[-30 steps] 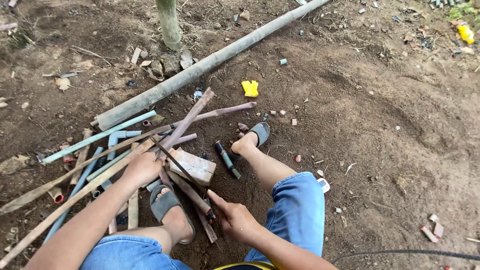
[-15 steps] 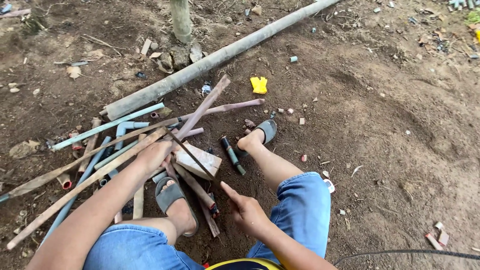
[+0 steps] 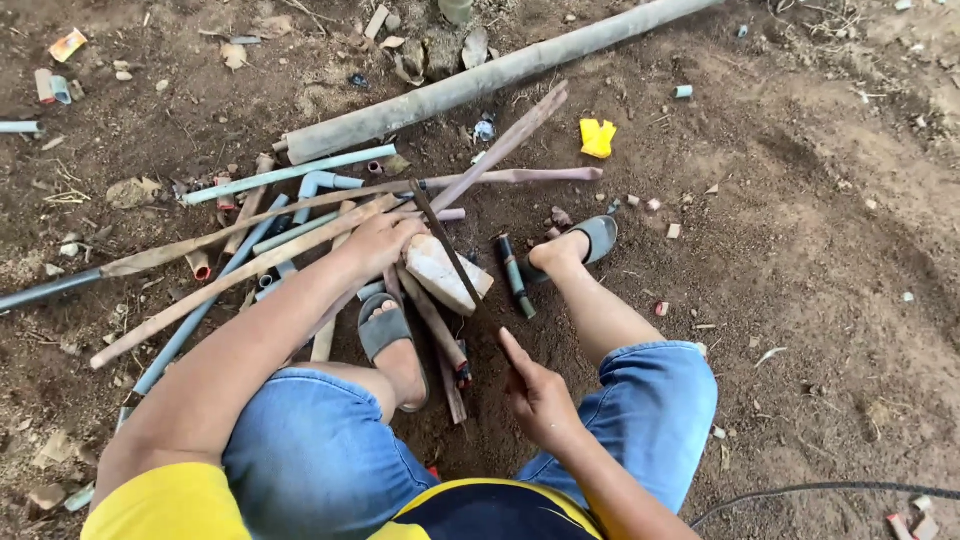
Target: Cutting a plastic pipe using a hacksaw while sitting on the ground.
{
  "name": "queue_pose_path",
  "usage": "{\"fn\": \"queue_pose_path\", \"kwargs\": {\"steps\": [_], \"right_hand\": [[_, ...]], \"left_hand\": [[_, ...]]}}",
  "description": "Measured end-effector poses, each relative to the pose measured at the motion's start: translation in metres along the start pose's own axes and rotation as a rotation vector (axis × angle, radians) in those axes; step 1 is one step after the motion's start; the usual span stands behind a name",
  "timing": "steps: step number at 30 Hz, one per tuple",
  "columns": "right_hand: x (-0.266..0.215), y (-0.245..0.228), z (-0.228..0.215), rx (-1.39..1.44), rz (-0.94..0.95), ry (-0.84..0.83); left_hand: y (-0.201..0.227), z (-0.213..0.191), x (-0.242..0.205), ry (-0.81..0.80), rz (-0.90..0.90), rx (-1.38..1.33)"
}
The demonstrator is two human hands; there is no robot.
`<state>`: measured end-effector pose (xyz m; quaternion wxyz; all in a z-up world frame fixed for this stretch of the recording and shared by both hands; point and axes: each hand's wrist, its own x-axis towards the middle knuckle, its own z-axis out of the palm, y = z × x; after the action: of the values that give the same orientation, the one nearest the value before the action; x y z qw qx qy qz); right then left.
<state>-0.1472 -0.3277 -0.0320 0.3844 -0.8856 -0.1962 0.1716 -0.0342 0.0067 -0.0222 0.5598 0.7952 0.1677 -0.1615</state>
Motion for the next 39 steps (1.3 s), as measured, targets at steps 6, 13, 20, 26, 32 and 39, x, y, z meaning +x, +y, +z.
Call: {"fn": "queue_pose_path", "kwargs": {"steps": [6, 13, 20, 26, 32, 39], "right_hand": [[0.002, 0.002, 0.001, -0.027, -0.048, 0.051], [0.003, -0.013, -0.013, -0.036, -0.010, -0.064], [0.017, -0.053, -0.027, -0.069, 0.051, -0.172], [0.013, -0.046, -0.016, -0.090, 0.002, -0.180], [0.015, -0.057, -0.021, -0.041, 0.050, -0.180], [0.010, -0.019, -0.004, 0.069, 0.014, -0.152]], "left_hand": [[-0.015, 0.000, 0.008, 0.030, 0.049, 0.137], [-0.022, -0.001, 0.008, 0.077, 0.109, 0.771], [-0.050, -0.008, 0.016, 0.140, 0.114, 0.831], [-0.044, -0.019, 0.024, 0.106, 0.099, 0.829], [-0.041, -0.015, 0.017, 0.170, 0.146, 0.761], [-0.018, -0.009, 0.007, 0.072, -0.010, 0.770]]}}
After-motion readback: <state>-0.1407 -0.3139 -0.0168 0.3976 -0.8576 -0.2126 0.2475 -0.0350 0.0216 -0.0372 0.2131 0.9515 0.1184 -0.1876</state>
